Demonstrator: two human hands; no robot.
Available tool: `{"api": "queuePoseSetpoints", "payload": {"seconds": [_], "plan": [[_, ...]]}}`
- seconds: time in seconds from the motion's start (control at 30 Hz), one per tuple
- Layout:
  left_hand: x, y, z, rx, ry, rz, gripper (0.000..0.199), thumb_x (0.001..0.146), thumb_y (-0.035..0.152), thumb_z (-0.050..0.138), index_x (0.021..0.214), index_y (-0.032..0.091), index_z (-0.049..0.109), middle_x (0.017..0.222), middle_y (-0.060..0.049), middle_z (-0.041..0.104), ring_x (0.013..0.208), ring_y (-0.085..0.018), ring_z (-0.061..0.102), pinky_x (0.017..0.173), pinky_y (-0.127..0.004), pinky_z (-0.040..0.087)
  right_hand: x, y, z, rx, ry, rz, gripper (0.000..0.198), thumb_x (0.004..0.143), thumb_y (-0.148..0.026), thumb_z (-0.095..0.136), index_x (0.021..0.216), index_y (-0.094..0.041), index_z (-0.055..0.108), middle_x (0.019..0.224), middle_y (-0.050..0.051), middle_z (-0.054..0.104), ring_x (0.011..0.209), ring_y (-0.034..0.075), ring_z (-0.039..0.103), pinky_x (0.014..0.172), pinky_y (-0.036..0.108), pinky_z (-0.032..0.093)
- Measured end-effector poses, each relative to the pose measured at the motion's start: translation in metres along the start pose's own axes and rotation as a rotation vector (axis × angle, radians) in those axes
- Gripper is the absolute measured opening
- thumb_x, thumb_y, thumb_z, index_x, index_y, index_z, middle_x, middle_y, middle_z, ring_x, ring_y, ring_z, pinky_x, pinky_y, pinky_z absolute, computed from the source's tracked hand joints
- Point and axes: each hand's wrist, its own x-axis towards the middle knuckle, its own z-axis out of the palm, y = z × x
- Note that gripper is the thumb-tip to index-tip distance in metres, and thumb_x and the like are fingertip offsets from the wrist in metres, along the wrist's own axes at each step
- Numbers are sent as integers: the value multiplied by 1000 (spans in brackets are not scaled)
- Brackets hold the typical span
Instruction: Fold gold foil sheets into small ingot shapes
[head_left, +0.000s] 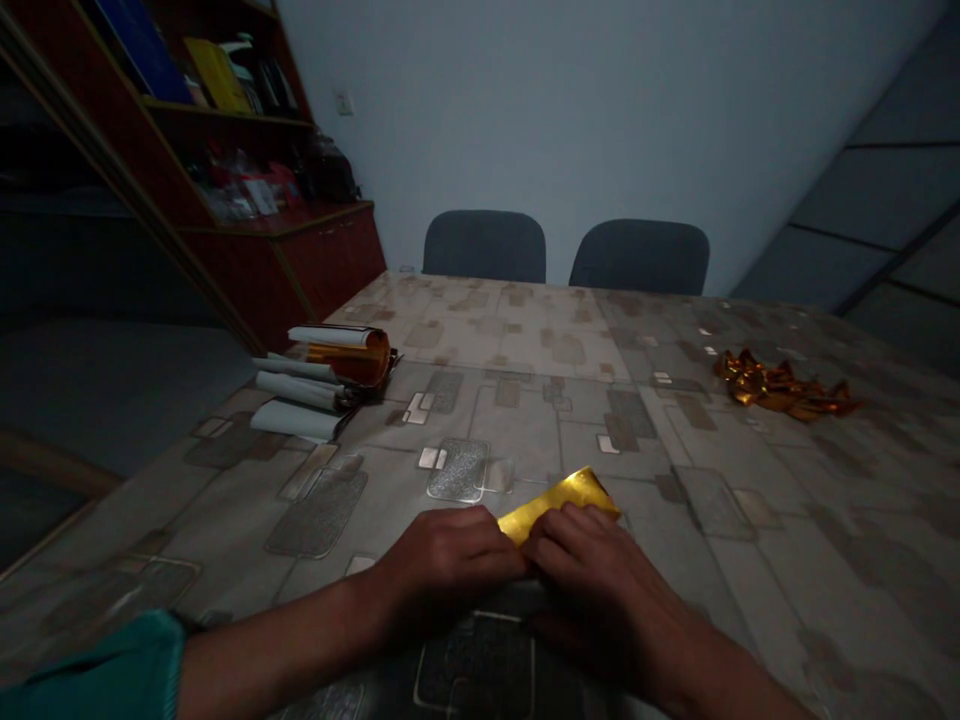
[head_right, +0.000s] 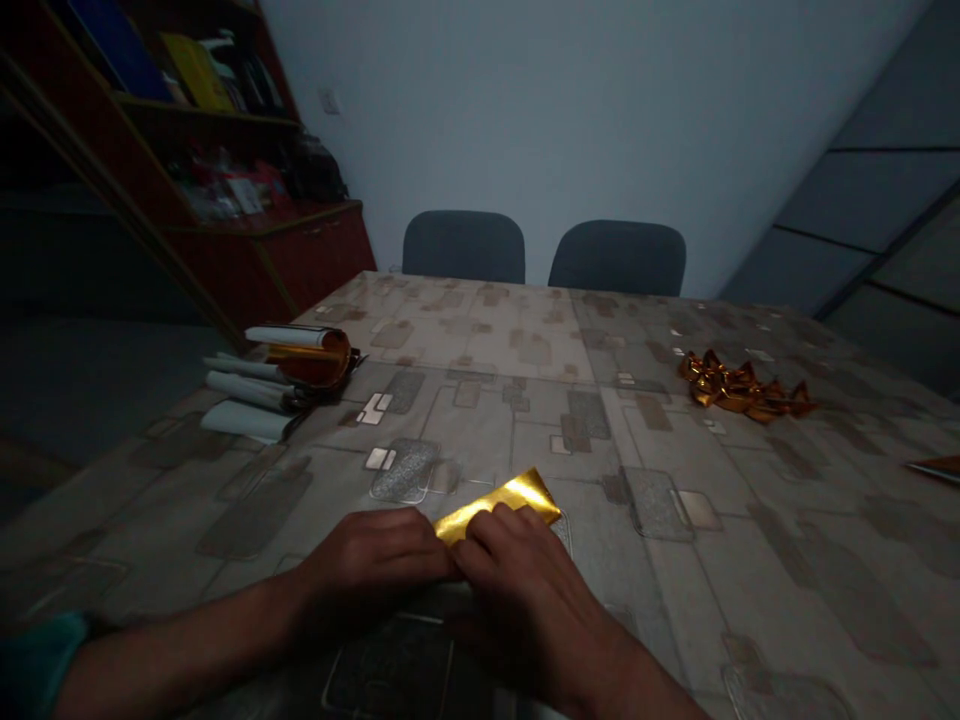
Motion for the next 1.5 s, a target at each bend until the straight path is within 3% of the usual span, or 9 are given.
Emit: {"api": "queuePoseSetpoints", "payload": {"seconds": [0.1,0.23,0.4,0.57,1.13,1.5], "plan": [[-2,7,3,-90,-2,-147,17,95,13,50,97,19,66,77,-1,71,69,-14,63,64,-24,50,4,0,14,51,94,10,8,82,-15,63,81,-20,57,85,3,63,77,20,55,67,33,38],[-6,10,-4,-90,25,-304,6,88,14,59,89,18,64,77,-3,69,70,-17,61,63,-27,48,5,6,20,112,179,16,11,84,-10,57,78,-19,57,80,3,62,75,19,56,65,32,37],[-9,9,-9,-99,51,-411,13,82,8,62,89,18,63,80,-2,70,73,-19,62,65,-29,48,4,4,17,211,176,86,19,90,-12,50,74,-20,55,75,2,62,71,17,56,63,31,37],[-6,7,-7,-97,62,-471,6,87,13,60,88,19,63,78,-1,69,71,-18,61,64,-29,45,7,5,20,221,190,152,21,89,-12,48,70,-19,50,70,0,59,65,15,54,61,29,35],[4,4,1,87,-4,-527,20,95,23,44,86,20,62,76,-1,68,70,-19,59,65,-31,42,7,12,21,95,276,178,16,80,-10,55,69,-21,53,70,1,62,68,20,56,64,32,33],[2,2,2,134,-3,-501,20,94,21,48,79,19,60,70,0,64,65,-17,58,62,-31,43,6,14,28,5,282,197,15,85,-12,53,71,-19,52,70,2,59,67,19,53,64,32,30]]}}
